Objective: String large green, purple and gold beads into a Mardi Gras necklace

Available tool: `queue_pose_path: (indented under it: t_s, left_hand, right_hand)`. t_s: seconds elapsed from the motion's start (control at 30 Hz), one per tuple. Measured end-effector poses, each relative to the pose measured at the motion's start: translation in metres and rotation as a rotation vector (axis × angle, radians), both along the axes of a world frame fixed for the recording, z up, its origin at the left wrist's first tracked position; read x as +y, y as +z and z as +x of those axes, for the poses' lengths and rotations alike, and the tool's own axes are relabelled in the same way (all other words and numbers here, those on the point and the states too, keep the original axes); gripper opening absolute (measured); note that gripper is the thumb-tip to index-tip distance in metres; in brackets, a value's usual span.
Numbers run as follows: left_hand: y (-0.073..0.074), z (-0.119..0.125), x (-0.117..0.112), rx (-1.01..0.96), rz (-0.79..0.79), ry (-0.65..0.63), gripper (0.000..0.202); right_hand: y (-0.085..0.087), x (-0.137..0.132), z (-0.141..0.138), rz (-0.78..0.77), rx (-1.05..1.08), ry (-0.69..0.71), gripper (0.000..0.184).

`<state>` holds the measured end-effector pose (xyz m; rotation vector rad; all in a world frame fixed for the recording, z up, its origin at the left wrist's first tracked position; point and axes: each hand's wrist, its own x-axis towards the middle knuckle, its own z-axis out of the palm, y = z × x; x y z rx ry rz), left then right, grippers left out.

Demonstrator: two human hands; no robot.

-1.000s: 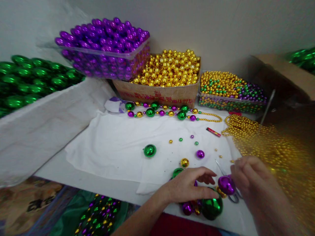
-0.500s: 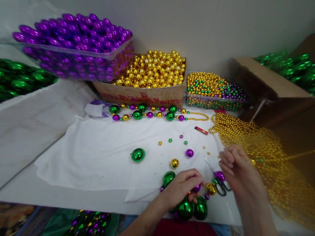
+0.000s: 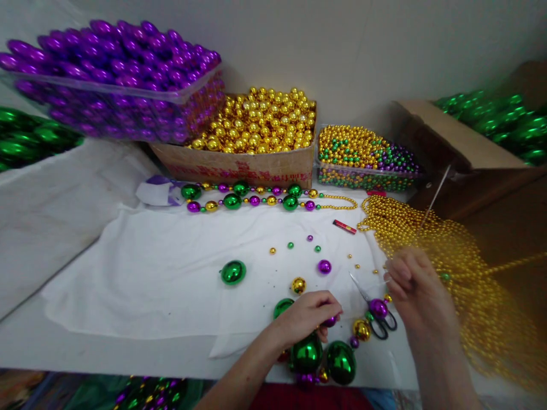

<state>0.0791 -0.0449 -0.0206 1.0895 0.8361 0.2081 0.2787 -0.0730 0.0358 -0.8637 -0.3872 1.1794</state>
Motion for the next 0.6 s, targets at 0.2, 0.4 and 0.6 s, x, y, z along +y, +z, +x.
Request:
queue_pose_path:
  t_s: [0.2,0.4,0.6]
  left_hand:
    - [0.011,-0.007,0.007,-0.096,0.056,-0.275,0.032]
    - [0.047,-0.031,0.008,-0.175,-0.096,-0.363,0.043]
    - [0.064,-0.05,0.0,-0.185,-0.242,-0.375,0.045]
  right_hand:
    - [0.02,0.001,0.0,0.041,0.009,0.038,0.009]
    - [0.066,0.0,0.012,0.089,-0.005,0.033,0.005]
    - [0.083,-0.001,0.007,-0.016,-0.023,-0.062,0.004]
